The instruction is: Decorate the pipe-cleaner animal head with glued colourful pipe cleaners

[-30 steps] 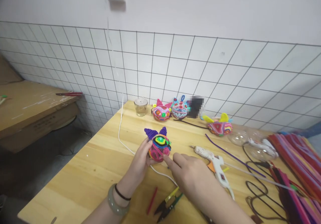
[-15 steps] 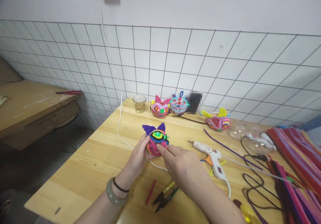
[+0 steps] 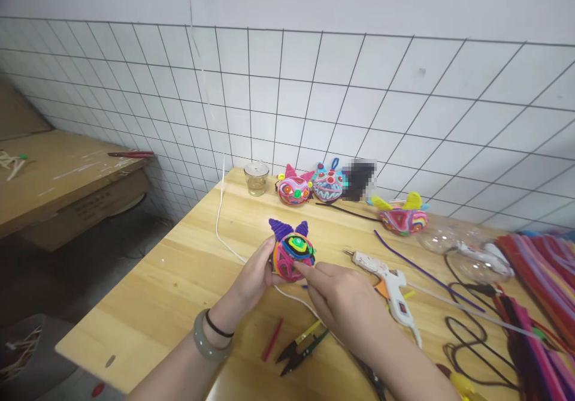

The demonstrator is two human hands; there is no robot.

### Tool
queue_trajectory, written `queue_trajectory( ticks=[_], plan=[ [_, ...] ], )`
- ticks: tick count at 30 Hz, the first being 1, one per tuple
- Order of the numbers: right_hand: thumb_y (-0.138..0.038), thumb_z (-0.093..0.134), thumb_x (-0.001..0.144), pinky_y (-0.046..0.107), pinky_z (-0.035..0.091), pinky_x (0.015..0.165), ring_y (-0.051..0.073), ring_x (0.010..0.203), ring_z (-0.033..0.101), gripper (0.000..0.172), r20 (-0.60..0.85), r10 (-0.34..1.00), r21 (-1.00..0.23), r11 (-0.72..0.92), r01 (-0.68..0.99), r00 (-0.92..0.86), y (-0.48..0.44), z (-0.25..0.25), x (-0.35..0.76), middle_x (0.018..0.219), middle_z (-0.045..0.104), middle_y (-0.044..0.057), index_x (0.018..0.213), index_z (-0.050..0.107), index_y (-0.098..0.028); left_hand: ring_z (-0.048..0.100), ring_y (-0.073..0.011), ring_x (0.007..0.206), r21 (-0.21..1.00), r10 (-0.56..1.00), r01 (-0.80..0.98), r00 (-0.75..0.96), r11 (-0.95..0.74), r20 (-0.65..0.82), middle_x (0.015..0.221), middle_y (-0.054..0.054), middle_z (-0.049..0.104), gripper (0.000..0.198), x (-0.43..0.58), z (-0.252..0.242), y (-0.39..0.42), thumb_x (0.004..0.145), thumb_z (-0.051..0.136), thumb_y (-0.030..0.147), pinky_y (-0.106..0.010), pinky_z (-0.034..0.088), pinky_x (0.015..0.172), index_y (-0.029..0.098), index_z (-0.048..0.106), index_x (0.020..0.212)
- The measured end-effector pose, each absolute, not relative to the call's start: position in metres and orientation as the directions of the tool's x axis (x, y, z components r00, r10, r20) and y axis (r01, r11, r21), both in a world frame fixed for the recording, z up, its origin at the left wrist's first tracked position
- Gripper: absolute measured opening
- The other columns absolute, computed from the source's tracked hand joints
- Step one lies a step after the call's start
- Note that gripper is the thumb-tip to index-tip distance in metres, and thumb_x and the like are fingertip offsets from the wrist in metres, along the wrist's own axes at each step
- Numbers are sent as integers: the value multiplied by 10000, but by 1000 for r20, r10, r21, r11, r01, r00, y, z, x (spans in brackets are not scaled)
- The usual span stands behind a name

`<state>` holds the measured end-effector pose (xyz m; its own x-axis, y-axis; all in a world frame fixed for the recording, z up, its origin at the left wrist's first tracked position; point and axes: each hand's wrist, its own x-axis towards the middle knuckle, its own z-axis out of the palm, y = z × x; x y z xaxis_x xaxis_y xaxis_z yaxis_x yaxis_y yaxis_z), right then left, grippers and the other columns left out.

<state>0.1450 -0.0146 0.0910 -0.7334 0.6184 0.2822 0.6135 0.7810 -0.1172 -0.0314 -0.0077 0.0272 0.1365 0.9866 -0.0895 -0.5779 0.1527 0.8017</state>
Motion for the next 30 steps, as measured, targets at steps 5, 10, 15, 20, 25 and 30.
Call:
queue_trajectory(
  ticks=[5,10,15,20,25,30],
  plan=[
    [-175,368,949,269,415,562,172,606,612,339,246,699,-203,714,669,-671,-22,92,145,674,633,27,1175,619,-161,641,-282,987,813,987,-568,154,129,-49,1190,-108,642,432,-31,31,-10,864,525,473,-412,561,749,187,568,1185],
    [-166,369,936,277,421,557,187,602,634,344,274,709,-176,701,691,-650,-29,85,142,664,642,32,1173,618,-150,655,-276,954,828,987,-541,140,147,-84,1173,-110,650,443,-31,35,-11,821,600,437,-387,568,715,188,569,1185],
    [-164,361,939,282,414,533,198,586,635,341,284,699,-157,709,688,-656,-29,85,140,652,630,36,1149,629,-142,655,-282,962,831,987,-535,133,152,-96,1138,-109,665,418,-31,35,-11,818,611,389,-386,574,698,183,562,1178],
    [-230,365,966,262,450,576,176,636,631,331,225,733,-314,678,665,-642,-35,95,142,723,660,47,1200,592,-171,668,-260,914,773,993,-625,100,106,-56,1099,-99,687,385,-34,31,-5,833,591,368,-367,569,678,181,578,1169],
    [-249,394,966,203,487,621,146,717,664,269,105,751,-566,584,582,-652,-51,106,139,816,707,23,1071,642,-250,685,-222,869,606,994,-792,8,72,-108,952,-75,737,351,-41,25,3,847,553,381,-359,541,791,147,650,1089],
    [-279,406,959,195,508,640,158,707,685,274,112,754,-609,567,555,-647,-63,105,136,754,716,11,988,678,-260,671,-235,950,471,987,-871,81,138,-139,974,-106,738,386,-42,28,6,887,489,408,-381,500,890,120,670,1070]
  ],
)
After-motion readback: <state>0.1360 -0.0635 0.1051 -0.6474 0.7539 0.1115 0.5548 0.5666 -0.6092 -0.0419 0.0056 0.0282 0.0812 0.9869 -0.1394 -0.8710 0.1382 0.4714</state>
